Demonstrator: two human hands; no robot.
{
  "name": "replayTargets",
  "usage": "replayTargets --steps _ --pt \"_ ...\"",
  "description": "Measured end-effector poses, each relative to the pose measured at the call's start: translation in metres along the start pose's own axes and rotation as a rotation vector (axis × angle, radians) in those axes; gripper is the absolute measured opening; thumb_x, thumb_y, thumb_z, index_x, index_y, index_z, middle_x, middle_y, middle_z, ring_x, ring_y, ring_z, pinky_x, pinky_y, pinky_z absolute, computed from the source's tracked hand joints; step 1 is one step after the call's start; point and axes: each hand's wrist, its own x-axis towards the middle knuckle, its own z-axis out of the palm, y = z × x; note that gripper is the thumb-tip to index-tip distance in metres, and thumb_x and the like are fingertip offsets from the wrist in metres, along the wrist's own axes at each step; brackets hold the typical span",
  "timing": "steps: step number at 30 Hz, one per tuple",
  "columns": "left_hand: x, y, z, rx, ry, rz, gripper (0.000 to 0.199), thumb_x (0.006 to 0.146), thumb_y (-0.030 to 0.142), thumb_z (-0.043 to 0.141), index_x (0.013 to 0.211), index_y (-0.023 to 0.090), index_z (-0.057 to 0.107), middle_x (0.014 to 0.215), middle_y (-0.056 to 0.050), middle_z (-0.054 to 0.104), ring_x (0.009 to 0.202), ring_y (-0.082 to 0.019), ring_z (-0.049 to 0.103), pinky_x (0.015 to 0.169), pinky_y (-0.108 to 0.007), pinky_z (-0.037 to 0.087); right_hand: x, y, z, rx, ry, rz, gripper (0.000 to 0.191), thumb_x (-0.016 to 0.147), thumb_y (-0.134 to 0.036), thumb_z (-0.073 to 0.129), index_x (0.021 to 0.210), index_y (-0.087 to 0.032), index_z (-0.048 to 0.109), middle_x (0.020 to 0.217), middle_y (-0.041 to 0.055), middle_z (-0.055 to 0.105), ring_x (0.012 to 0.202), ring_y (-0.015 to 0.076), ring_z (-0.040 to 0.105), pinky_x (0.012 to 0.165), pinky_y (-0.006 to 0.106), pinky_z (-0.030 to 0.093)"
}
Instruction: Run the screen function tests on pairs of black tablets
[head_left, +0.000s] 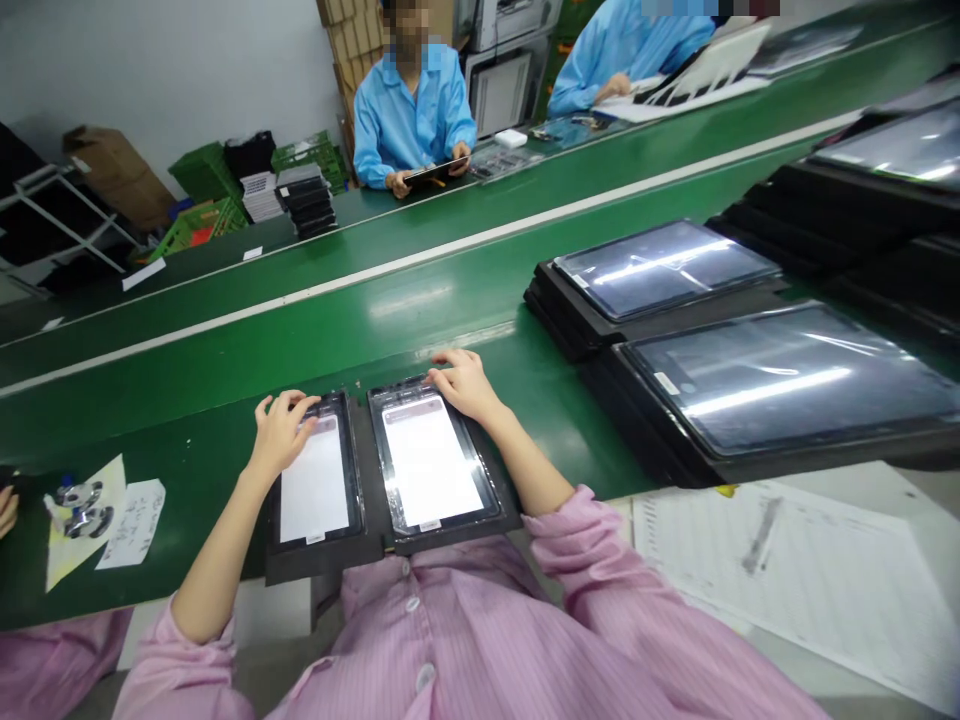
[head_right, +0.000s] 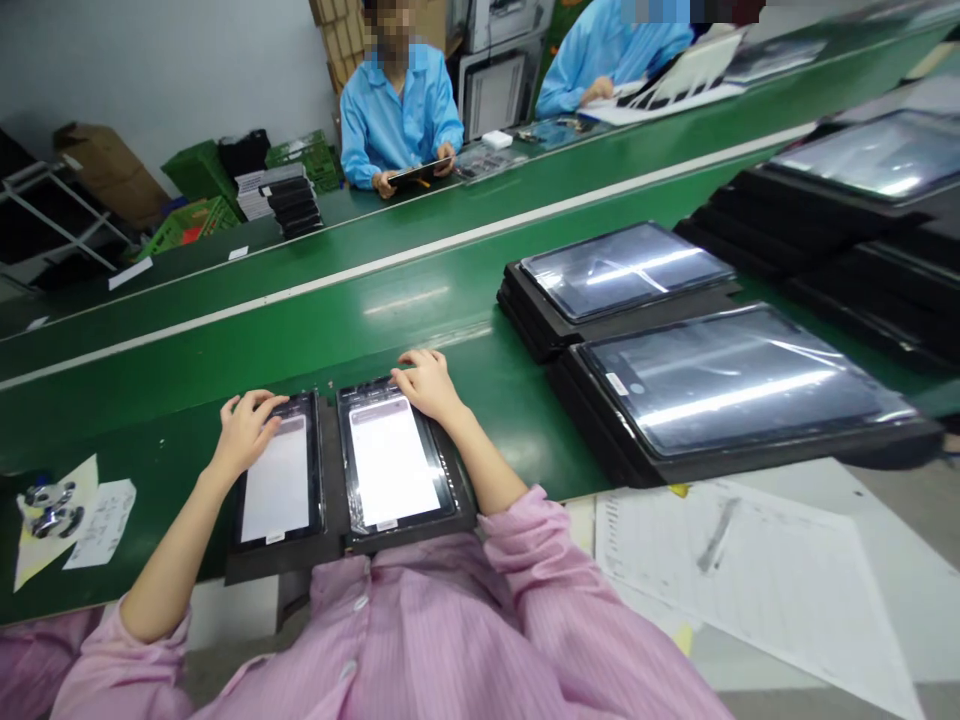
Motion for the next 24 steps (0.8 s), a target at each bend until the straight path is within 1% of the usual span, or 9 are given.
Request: replayTargets --steps 3,5,7,8,11,14,20,22,24 --pt "0.003 -0.003 0.0 0.024 -0.025 0.004 0.043 0.099 0.047 0.035 0.117 0.03 0.071 0.12 -0.012 0.061 0.117 -0.031 0.056 0.112 -0.062 0.02 0.001 -0.002 0.003 0.002 -0.019 -0.034 0.039 0.103 -0.028 0.046 0.087 -0.026 0.082 0.117 0.0078 0.066 0.112 0.0253 0.054 0.107 0.047 0.027" --pt "0.007 -0.005 -0.002 0.019 0.019 -0.015 0.046 0.099 0.049 0.035 0.124 0.028 0.068 0.122 -0.013 0.06 0.119 -0.031 0.055 0.112 -0.061 0.02 0.0 -0.003 0.002 -0.003 -0.027 -0.034 0.039 0.103 -0.028 0.047 0.085 -0.026 0.081 0.118 0.0075 0.066 0.111 0.0257 0.054 0.107 0.047 0.027" --pt "0.015 -0.009 -0.003 -0.042 0.055 -0.056 0.051 0.1 0.05 0.03 0.128 0.024 0.064 0.124 -0.014 0.061 0.121 -0.03 0.055 0.112 -0.058 0.026 0.0 -0.004 0.0 -0.007 -0.02 -0.009 0.039 0.104 -0.029 0.046 0.087 -0.026 0.081 0.119 0.0076 0.065 0.112 0.027 0.053 0.106 0.047 0.028" --pt "0.02 -0.011 -0.003 -0.09 0.039 -0.074 0.053 0.101 0.05 0.027 0.124 0.022 0.065 0.123 -0.013 0.062 0.12 -0.029 0.056 0.112 -0.055 0.03 0.0 -0.004 -0.001 -0.002 -0.008 0.011 0.039 0.104 -0.03 0.044 0.09 -0.026 0.081 0.119 0.0078 0.065 0.113 0.0275 0.053 0.104 0.047 0.029" --pt "0.04 -0.015 0.001 -0.272 -0.125 -0.12 0.058 0.101 0.052 0.022 0.109 0.021 0.069 0.119 -0.011 0.067 0.117 -0.027 0.059 0.107 -0.046 0.042 0.0 -0.002 -0.002 0.044 0.045 0.095 0.039 0.107 -0.029 0.038 0.108 -0.022 0.076 0.116 0.0093 0.066 0.11 0.0268 0.054 0.098 0.041 0.037" --pt "0.059 -0.012 0.009 -0.384 -0.245 -0.152 0.059 0.1 0.056 0.026 0.116 0.019 0.068 0.122 -0.011 0.069 0.117 -0.028 0.061 0.105 -0.046 0.046 0.002 0.0 0.0 0.062 0.045 0.205 0.037 0.108 -0.026 0.036 0.116 -0.015 0.07 0.109 0.0118 0.067 0.103 0.0261 0.057 0.093 0.036 0.041" --pt "0.08 0.002 0.015 -0.382 -0.31 -0.142 0.037 0.097 0.053 0.055 0.116 0.024 0.066 0.126 -0.01 0.065 0.115 -0.026 0.061 0.097 -0.046 0.052 0.005 -0.005 0.001 -0.016 -0.057 0.344 0.032 0.107 -0.027 0.043 0.108 -0.01 0.071 0.105 0.0152 0.065 0.1 0.0282 0.06 0.091 0.035 0.043" --pt "0.086 0.003 0.011 -0.359 -0.369 -0.17 0.04 0.096 0.058 0.053 0.11 0.024 0.068 0.12 -0.009 0.068 0.111 -0.026 0.063 0.093 -0.044 0.054 0.005 -0.008 -0.002 -0.026 -0.072 0.393 0.03 0.107 -0.026 0.045 0.107 -0.01 0.071 0.105 0.0157 0.065 0.1 0.0278 0.06 0.09 0.034 0.043" --pt "0.092 0.001 0.007 -0.333 -0.432 -0.203 0.055 0.096 0.067 0.04 0.092 0.022 0.072 0.102 -0.009 0.073 0.101 -0.03 0.067 0.089 -0.044 0.054 0.004 -0.011 -0.005 -0.039 -0.084 0.439 0.03 0.107 -0.025 0.046 0.107 -0.009 0.071 0.105 0.016 0.064 0.099 0.0275 0.061 0.089 0.033 0.043"
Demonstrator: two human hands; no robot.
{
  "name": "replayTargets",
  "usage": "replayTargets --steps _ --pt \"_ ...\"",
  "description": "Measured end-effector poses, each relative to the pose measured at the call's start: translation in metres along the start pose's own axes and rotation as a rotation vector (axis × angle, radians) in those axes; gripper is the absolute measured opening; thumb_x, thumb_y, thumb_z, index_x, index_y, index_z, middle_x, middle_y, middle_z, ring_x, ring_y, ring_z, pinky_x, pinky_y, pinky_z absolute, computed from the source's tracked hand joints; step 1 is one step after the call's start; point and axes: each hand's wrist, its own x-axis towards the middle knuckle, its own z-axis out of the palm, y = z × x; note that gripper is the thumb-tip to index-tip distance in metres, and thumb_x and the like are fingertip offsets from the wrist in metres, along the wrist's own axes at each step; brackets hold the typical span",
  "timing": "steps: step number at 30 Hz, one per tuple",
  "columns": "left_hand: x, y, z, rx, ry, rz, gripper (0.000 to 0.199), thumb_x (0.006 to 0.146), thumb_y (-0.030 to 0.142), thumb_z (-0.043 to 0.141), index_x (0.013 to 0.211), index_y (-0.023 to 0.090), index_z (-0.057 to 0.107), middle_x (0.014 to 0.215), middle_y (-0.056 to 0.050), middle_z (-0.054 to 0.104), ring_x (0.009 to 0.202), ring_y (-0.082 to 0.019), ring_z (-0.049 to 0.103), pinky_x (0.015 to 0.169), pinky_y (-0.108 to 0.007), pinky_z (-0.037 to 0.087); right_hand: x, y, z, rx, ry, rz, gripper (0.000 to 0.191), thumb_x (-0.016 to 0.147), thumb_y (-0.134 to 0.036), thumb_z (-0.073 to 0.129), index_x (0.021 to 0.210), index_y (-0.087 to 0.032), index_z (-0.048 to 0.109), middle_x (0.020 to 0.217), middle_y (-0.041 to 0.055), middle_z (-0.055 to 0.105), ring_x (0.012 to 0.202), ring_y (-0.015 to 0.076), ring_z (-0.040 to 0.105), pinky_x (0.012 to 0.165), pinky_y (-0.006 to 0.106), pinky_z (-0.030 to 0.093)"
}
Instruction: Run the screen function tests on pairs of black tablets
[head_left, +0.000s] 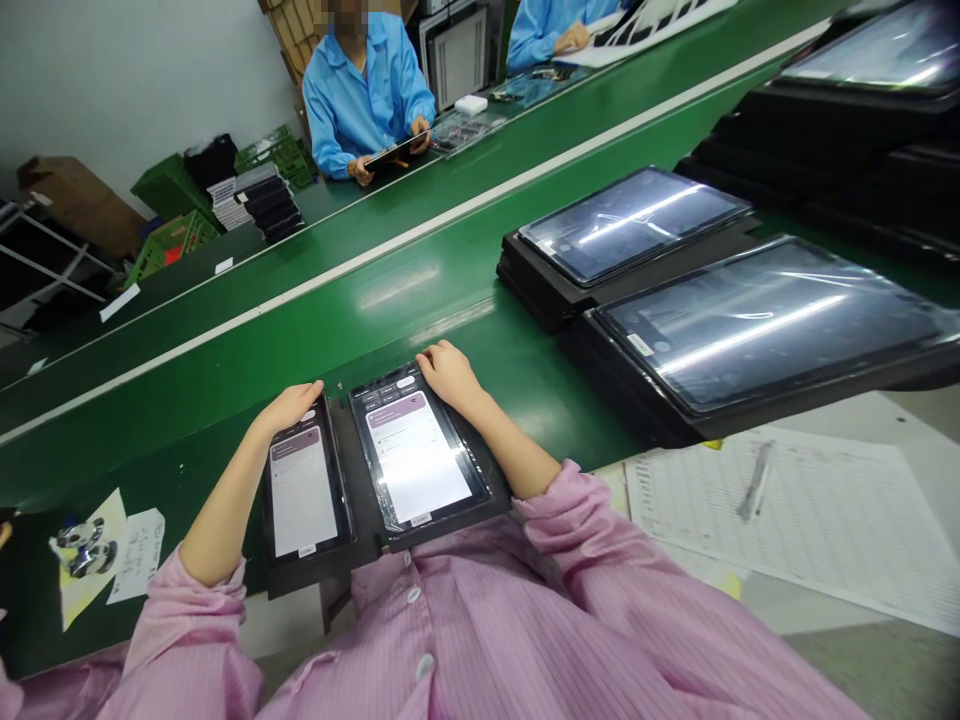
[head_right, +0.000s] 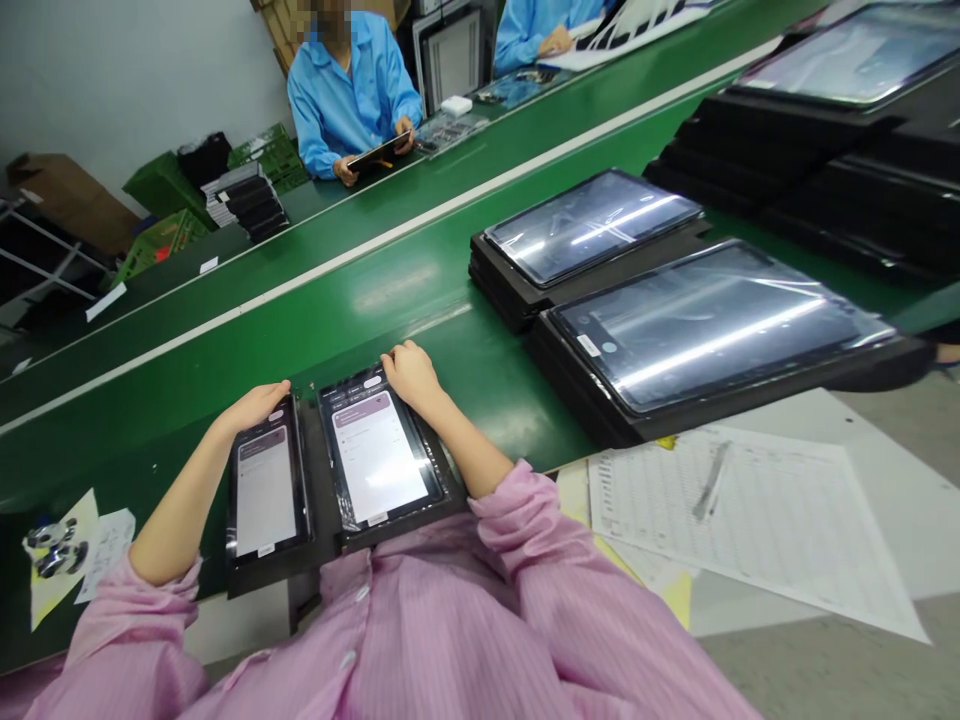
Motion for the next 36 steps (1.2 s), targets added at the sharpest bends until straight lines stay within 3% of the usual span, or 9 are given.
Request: replayTargets --steps 6,9,12,15,21,27,29,32,36 --pt "0.002 -0.002 -0.005 0.08 -0.058 -0.029 0.078 0.095 0.07 0.013 0.083 0.018 0.071 0.094 -0.011 0.074 0.093 -0.029 0.068 0.092 -0.045 0.052 -0.007 -0.01 -0.004 -0.125 -0.014 0.007 0.035 0.107 -0.026 0.044 0.101 -0.007 0.073 0.103 0.018 0.063 0.099 0.0301 0.06 0.091 0.036 0.043" --pt "-0.004 0.001 0.006 0.128 -0.024 -0.004 0.07 0.096 0.063 0.021 0.109 0.016 0.07 0.119 -0.016 0.068 0.116 -0.031 0.061 0.107 -0.047 0.044 -0.01 -0.012 -0.002 -0.132 -0.005 -0.006 0.034 0.106 -0.026 0.045 0.101 -0.006 0.073 0.103 0.0181 0.062 0.101 0.0306 0.059 0.094 0.037 0.043" --pt "-0.014 0.013 0.02 0.224 0.008 0.114 0.067 0.092 0.06 0.047 0.146 0.021 0.047 0.153 -0.016 0.044 0.143 -0.035 0.038 0.118 -0.064 0.021 -0.009 -0.009 0.002 -0.052 0.005 -0.005 0.031 0.105 -0.021 0.045 0.099 -0.006 0.072 0.104 0.0184 0.061 0.102 0.0305 0.058 0.096 0.038 0.043" --pt "-0.019 0.03 0.033 0.37 -0.014 0.227 0.083 0.085 0.051 0.069 0.156 0.029 0.031 0.161 -0.016 0.033 0.15 -0.041 0.023 0.111 -0.081 0.002 -0.004 -0.002 0.007 0.193 0.039 0.009 0.027 0.1 -0.014 0.045 0.09 -0.009 0.07 0.103 0.0182 0.061 0.104 0.0308 0.056 0.102 0.041 0.04" --pt "-0.011 0.045 0.04 0.368 -0.08 0.213 0.067 0.086 0.038 0.073 0.148 0.033 0.048 0.152 -0.012 0.049 0.146 -0.043 0.033 0.11 -0.082 -0.007 0.011 0.017 0.015 0.514 0.031 0.031 0.035 0.101 -0.024 0.04 0.077 -0.016 0.064 0.092 0.0106 0.064 0.098 0.026 0.061 0.097 0.04 0.047" --pt "-0.015 0.048 0.042 0.379 -0.083 0.146 0.066 0.086 0.034 0.072 0.148 0.033 0.047 0.156 -0.011 0.045 0.148 -0.042 0.03 0.109 -0.083 -0.006 0.016 0.024 0.025 1.164 -0.112 -0.042 0.059 0.099 -0.069 0.034 0.089 -0.02 0.065 0.085 0.0072 0.067 0.089 0.0229 0.065 0.084 0.036 0.054" --pt "-0.019 0.047 0.043 0.4 -0.07 0.13 0.069 0.087 0.037 0.071 0.15 0.034 0.043 0.162 -0.012 0.034 0.15 -0.043 0.023 0.107 -0.084 -0.004 0.015 0.025 0.025 1.08 -0.019 -0.057 0.062 0.097 -0.074 0.038 0.086 -0.02 0.067 0.092 0.0082 0.066 0.095 0.0242 0.063 0.09 0.039 0.052" --pt "-0.023 0.035 0.038 0.379 -0.045 0.069 0.08 0.09 0.046 0.066 0.158 0.031 0.027 0.166 -0.017 0.018 0.152 -0.044 0.016 0.105 -0.085 -0.004 0.01 0.027 0.022 0.581 0.182 -0.116 0.058 0.104 -0.059 0.036 0.08 -0.02 0.071 0.105 0.0111 0.064 0.109 0.0278 0.055 0.104 0.045 0.042" --pt "-0.025 0.004 0.015 0.191 -0.07 -0.094 0.058 0.102 0.051 0.032 0.153 0.024 0.04 0.15 -0.015 0.052 0.141 -0.037 0.044 0.114 -0.076 0.002 0.003 0.025 0.017 0.291 0.179 -0.319 0.05 0.106 -0.04 0.038 0.084 -0.022 0.079 0.122 0.0114 0.059 0.119 0.0287 0.049 0.106 0.047 0.038"
